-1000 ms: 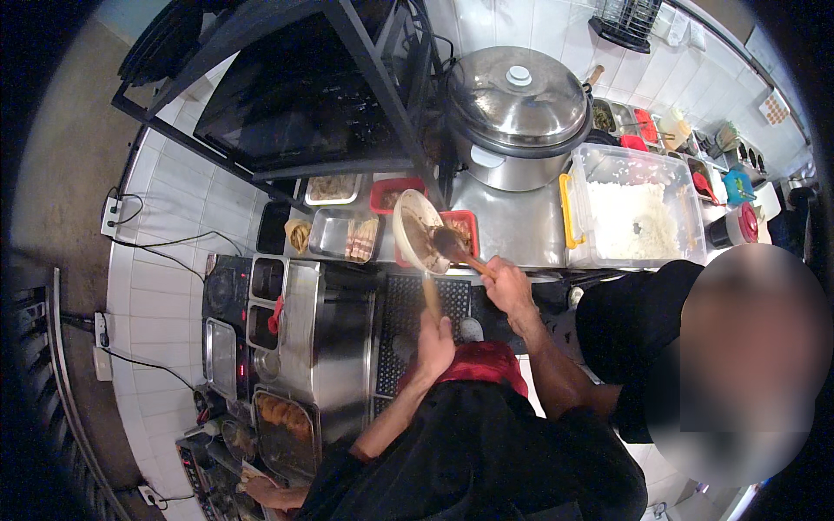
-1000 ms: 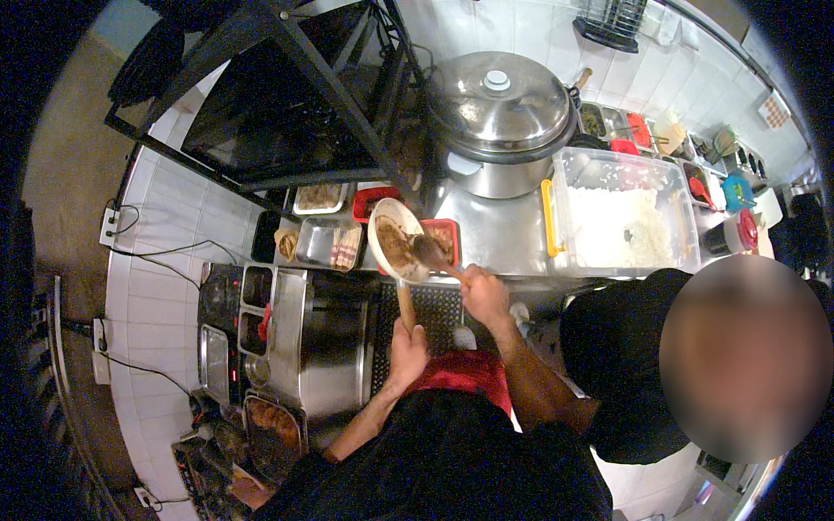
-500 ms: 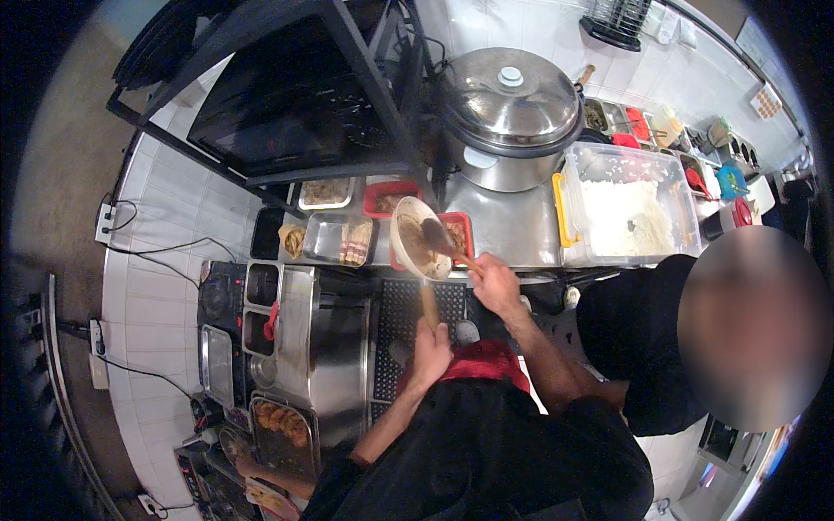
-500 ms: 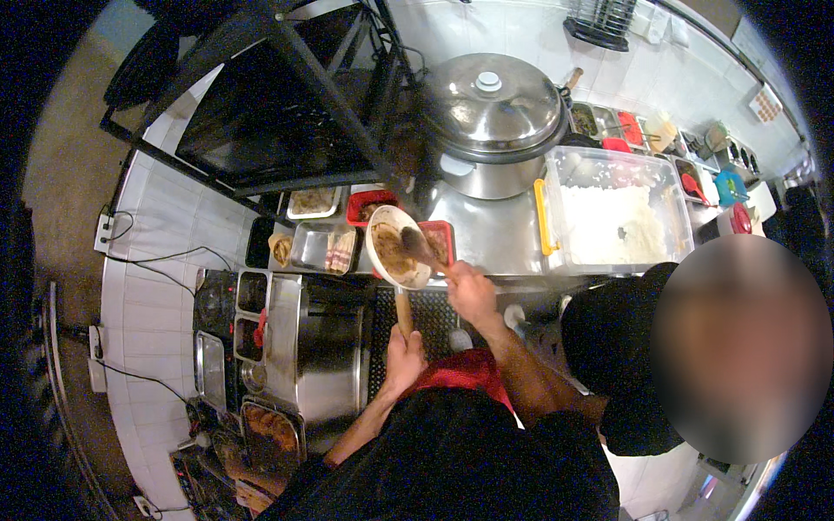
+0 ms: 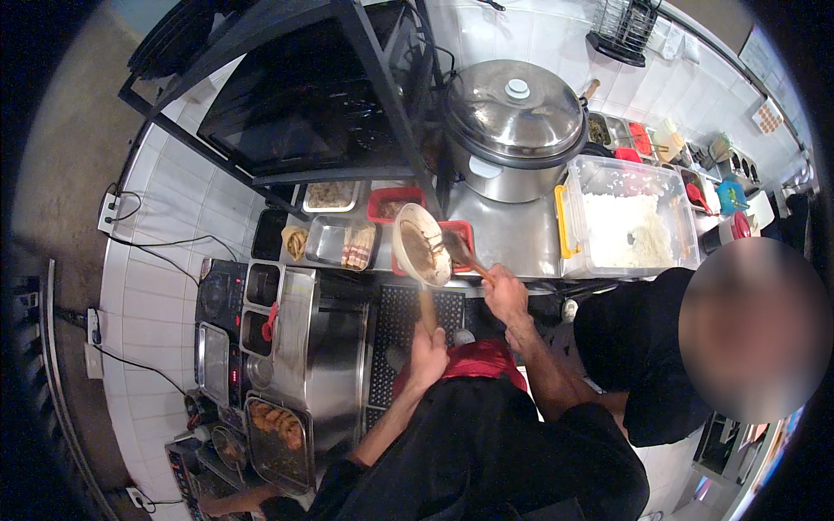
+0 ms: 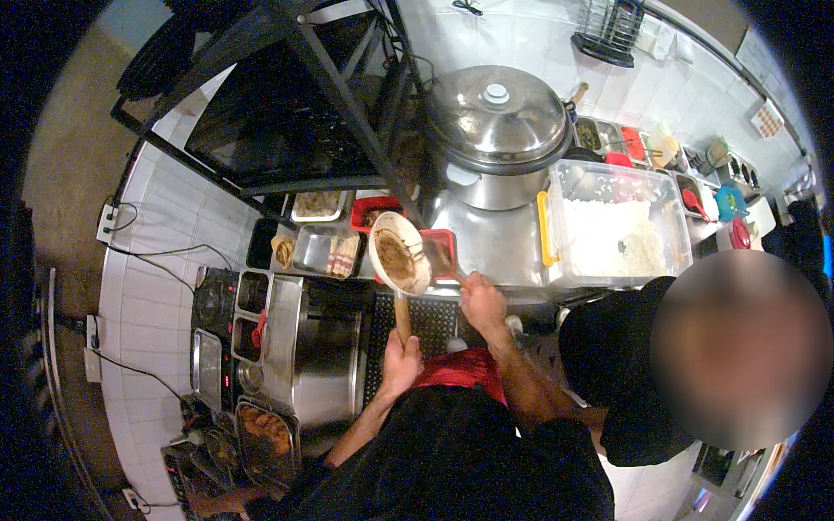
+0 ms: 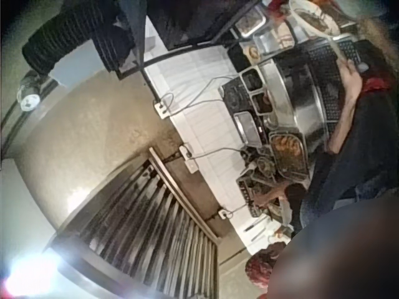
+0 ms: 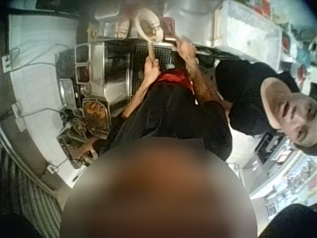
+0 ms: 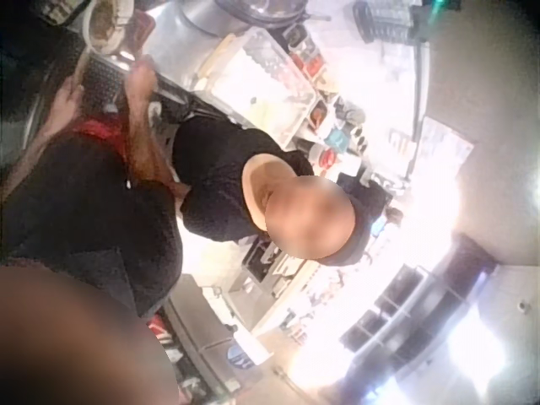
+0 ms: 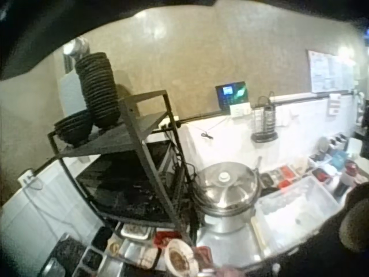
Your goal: The person scoops rice into a red container, adds fried items and sauce, then washes a bowl and utensil at the sink. The person handles containers, a ladle, and a sponge while moving between the prep counter and sink.
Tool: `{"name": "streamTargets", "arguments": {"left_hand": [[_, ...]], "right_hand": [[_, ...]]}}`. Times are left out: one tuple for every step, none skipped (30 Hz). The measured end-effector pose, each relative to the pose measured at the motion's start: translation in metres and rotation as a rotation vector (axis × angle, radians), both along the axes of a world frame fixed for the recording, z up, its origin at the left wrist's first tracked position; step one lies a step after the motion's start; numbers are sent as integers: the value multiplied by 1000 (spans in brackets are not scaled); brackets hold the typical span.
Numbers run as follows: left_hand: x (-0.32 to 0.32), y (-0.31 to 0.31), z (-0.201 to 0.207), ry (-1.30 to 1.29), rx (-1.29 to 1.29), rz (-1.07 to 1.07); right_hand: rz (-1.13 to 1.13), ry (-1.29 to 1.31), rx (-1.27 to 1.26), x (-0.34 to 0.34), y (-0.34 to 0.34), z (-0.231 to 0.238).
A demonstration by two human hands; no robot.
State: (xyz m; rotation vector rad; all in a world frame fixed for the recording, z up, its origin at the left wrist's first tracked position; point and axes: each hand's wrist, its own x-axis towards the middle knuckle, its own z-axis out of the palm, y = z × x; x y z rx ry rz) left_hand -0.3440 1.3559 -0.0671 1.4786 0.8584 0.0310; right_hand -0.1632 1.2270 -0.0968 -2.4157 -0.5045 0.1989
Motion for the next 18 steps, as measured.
{"name": "streamTargets", "arguments": {"left_hand": [[-1, 0, -3, -50, 53, -23], [-2, -1, -6, -97, 114, -29], [-2, -1, -9, -144, 175, -38], [-4, -1, -11, -125, 139, -38], [-5, -1, -14, -107, 103, -38], [-6, 0, -16, -89, 68, -37], [-7, 1, -18, -99, 93, -43], [-7, 1, -20, -109, 119, -48], [-8, 2, -22, -118, 144, -51], [-9, 3, -24, -112, 168, -56], [-10, 3, -25, -106, 192, -60], [-12, 3, -25, -96, 217, -64], [-13, 3, -26, -101, 245, -66], [-15, 3, -27, -107, 271, -74], [-14, 3, -27, -115, 295, -84], [-18, 1, -27, -122, 325, -92], [-18, 1, -28, -136, 360, -98], [-20, 1, -27, -146, 394, -102]], "right_hand": [[-55, -47, 13, 3, -1, -1], [-80, -91, 77, 2, -2, -2], [-23, -2, 34, 3, -3, -3], [-6, 20, 31, 2, -3, -4], [12, 35, 38, 2, -3, -4], [40, 29, 34, 2, -3, -5], [72, 16, 41, 1, -2, -5], [139, 66, 14, 2, -1, -5], [71, -14, 45, 1, 0, -4], [38, -31, 44, 1, 1, -4], [-19, -83, 65, 0, 2, -4], [-3, -44, 36, -1, 3, -4], [-18, -38, 28, -2, 5, -4], [-53, -107, 61, -5, 6, -5], [3, -26, 16, -6, 8, -5], [46, -6, 8, -10, 10, -6], [106, 67, -42, -11, 11, -7], [106, 54, -33, -13, 12, -7]]}}
